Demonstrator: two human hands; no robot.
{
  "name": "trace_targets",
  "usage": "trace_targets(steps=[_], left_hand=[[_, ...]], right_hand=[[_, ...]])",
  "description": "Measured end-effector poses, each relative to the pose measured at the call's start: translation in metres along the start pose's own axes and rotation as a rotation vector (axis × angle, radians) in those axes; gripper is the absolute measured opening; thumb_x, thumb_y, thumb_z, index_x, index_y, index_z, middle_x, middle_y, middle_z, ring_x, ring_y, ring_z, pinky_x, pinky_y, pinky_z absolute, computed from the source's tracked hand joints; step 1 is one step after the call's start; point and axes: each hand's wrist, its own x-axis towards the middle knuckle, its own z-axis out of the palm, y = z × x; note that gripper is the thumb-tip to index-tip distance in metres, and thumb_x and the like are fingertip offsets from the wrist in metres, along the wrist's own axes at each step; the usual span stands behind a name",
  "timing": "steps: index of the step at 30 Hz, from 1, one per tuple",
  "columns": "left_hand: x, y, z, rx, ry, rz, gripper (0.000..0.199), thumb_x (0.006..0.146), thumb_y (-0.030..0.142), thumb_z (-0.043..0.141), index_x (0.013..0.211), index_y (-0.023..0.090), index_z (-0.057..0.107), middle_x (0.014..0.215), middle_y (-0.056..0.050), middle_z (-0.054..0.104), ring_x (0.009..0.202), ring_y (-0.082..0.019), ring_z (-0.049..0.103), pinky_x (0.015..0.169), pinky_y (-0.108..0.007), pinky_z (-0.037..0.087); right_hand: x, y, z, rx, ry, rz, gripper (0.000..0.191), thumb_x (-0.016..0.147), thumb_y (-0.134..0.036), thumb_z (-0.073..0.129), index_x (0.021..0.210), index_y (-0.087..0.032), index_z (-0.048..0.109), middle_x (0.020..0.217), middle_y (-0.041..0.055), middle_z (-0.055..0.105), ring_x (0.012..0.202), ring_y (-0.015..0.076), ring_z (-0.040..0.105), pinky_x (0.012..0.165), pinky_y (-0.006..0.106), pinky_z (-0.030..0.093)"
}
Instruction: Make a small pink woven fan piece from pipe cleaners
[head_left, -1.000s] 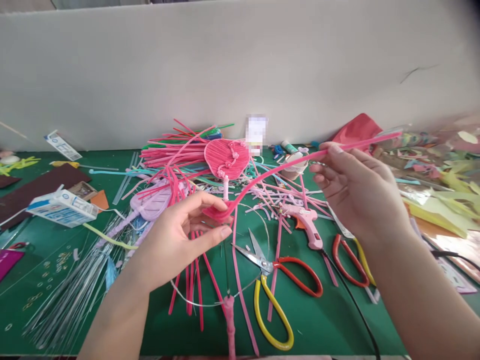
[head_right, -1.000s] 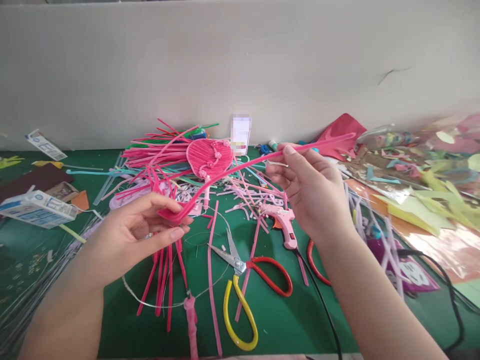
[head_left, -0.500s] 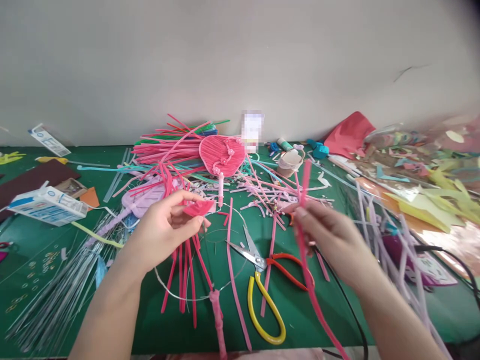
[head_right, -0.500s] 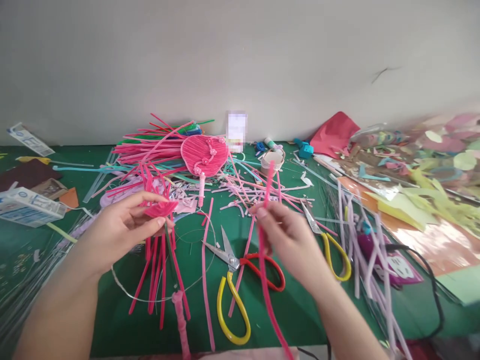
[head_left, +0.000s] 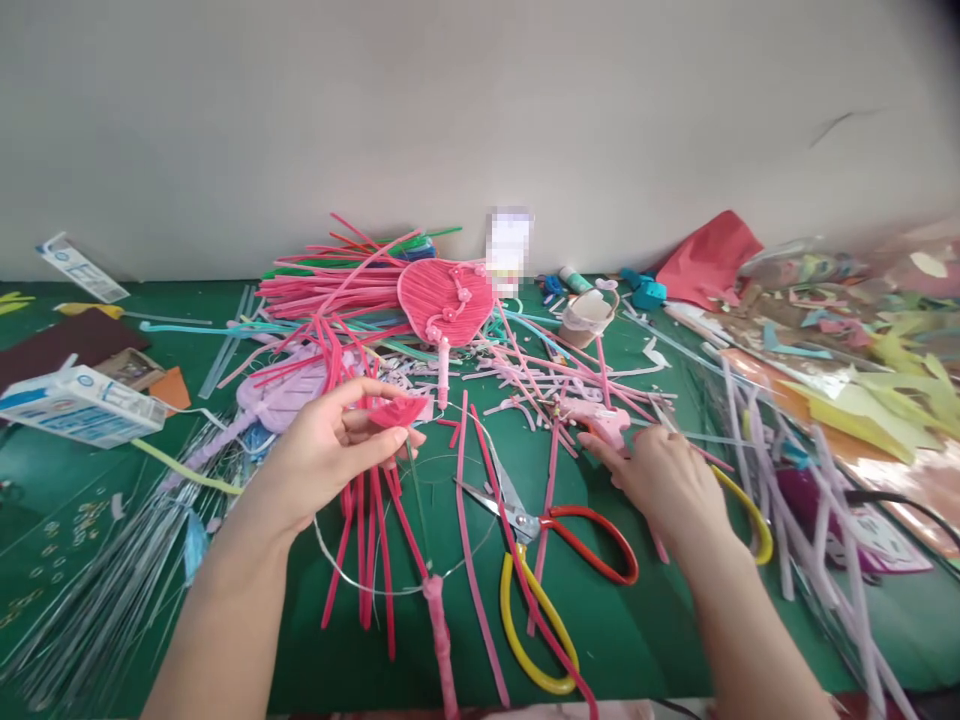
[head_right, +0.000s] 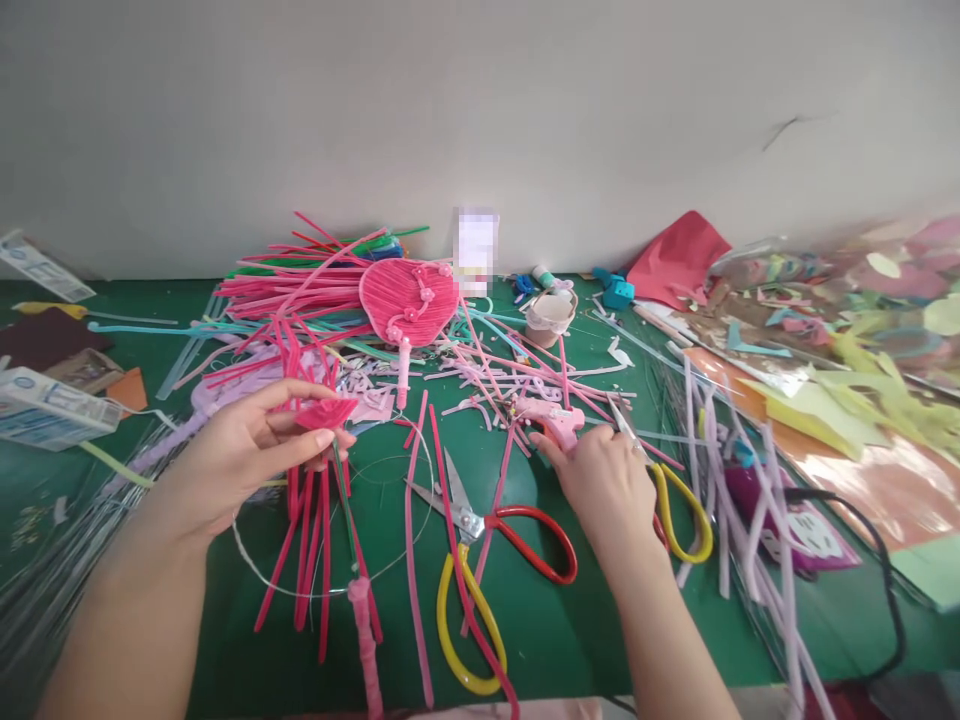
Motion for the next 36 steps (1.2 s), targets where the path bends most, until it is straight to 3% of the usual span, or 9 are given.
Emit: trace_targets(steps=[6, 9, 13, 16, 22, 25, 27, 31, 36], left_hand=[[-0.007, 0.005, 0.009, -0.024, 0.034, 0.042, 0.037, 0.078, 0.039, 0.076, 0.109, 0.022, 0.064, 0.086, -0.003, 0.079, 0.078, -0.022, 0.077, 0.064, -0.028, 0.062], [-0.011, 0.011, 0.016, -0.027, 0.091, 0.049, 0.033, 0.076, 0.038, 0.077, 0.104, 0.023, 0.067, 0.079, 0.000, 0.075, 0.071, -0.020, 0.075, 0.061, -0.027, 0.062], [-0.010, 0.013, 0.020, -0.021, 0.117, 0.079, 0.028, 0.075, 0.036, 0.078, 0.099, 0.024, 0.069, 0.080, 0.001, 0.074, 0.069, -0.018, 0.073, 0.061, -0.025, 0.061], [-0.006, 0.009, 0.019, -0.005, 0.101, 0.117, 0.028, 0.073, 0.031, 0.080, 0.098, 0.025, 0.070, 0.084, 0.001, 0.075, 0.071, -0.017, 0.073, 0.059, -0.021, 0.060], [-0.001, 0.003, 0.014, -0.004, 0.086, 0.115, 0.029, 0.073, 0.030, 0.079, 0.099, 0.024, 0.069, 0.090, -0.001, 0.076, 0.068, -0.015, 0.072, 0.056, -0.020, 0.060], [0.000, 0.002, 0.015, -0.029, 0.100, 0.089, 0.031, 0.072, 0.031, 0.080, 0.100, 0.023, 0.070, 0.085, 0.000, 0.075, 0.067, -0.016, 0.072, 0.055, -0.020, 0.060], [0.000, 0.003, 0.017, -0.035, 0.116, 0.067, 0.031, 0.072, 0.032, 0.080, 0.100, 0.023, 0.070, 0.083, 0.000, 0.075, 0.069, -0.016, 0.073, 0.056, -0.021, 0.060], [-0.001, 0.003, 0.018, -0.023, 0.132, 0.025, 0.033, 0.074, 0.032, 0.081, 0.104, 0.022, 0.071, 0.080, 0.001, 0.076, 0.069, -0.016, 0.073, 0.061, -0.022, 0.062], [-0.002, 0.002, 0.017, -0.042, 0.114, 0.044, 0.034, 0.074, 0.033, 0.082, 0.105, 0.023, 0.072, 0.088, 0.000, 0.077, 0.073, -0.017, 0.073, 0.068, -0.025, 0.063]], right_hand=[[0.007, 0.000, 0.007, 0.106, -0.120, 0.140, 0.040, 0.091, -0.055, 0.044, 0.087, -0.018, 0.059, 0.066, 0.0100, 0.068, 0.071, 0.0293, 0.068, 0.065, 0.035, 0.045], [0.005, -0.006, 0.008, 0.127, -0.132, 0.160, 0.054, 0.080, -0.068, 0.055, 0.093, -0.015, 0.060, 0.077, 0.0155, 0.070, 0.079, 0.0334, 0.068, 0.067, 0.038, 0.046], [0.003, -0.011, 0.014, 0.141, -0.089, 0.178, 0.051, 0.076, -0.057, 0.062, 0.097, -0.011, 0.060, 0.100, 0.0261, 0.068, 0.093, 0.0389, 0.066, 0.074, 0.041, 0.046], [0.002, -0.010, 0.008, 0.213, -0.061, 0.230, 0.038, 0.077, -0.049, 0.059, 0.092, -0.014, 0.062, 0.086, 0.0170, 0.069, 0.085, 0.0344, 0.066, 0.072, 0.039, 0.046], [-0.016, -0.020, -0.023, 0.513, 0.127, 0.363, 0.047, 0.076, -0.055, 0.060, 0.102, -0.016, 0.060, 0.082, 0.0074, 0.066, 0.073, 0.0250, 0.063, 0.065, 0.036, 0.047], [-0.031, -0.038, -0.031, 0.883, 0.123, 0.301, 0.049, 0.068, -0.053, 0.071, 0.100, -0.018, 0.059, 0.079, 0.0023, 0.063, 0.065, 0.0195, 0.060, 0.058, 0.031, 0.047], [-0.040, -0.050, -0.033, 0.986, 0.087, 0.202, 0.044, 0.068, -0.053, 0.073, 0.091, -0.019, 0.060, 0.069, -0.0022, 0.057, 0.056, 0.0141, 0.053, 0.050, 0.027, 0.043], [-0.054, -0.068, -0.035, 0.919, 0.146, 0.067, 0.038, 0.069, -0.046, 0.074, 0.061, -0.022, 0.046, 0.049, -0.0085, 0.039, 0.045, 0.0074, 0.034, 0.039, 0.021, 0.028], [-0.067, -0.085, -0.035, 0.800, 0.200, -0.046, 0.034, 0.070, -0.036, 0.067, 0.056, -0.025, 0.038, 0.042, -0.0090, 0.039, 0.037, 0.0072, 0.034, 0.034, 0.021, 0.025]])
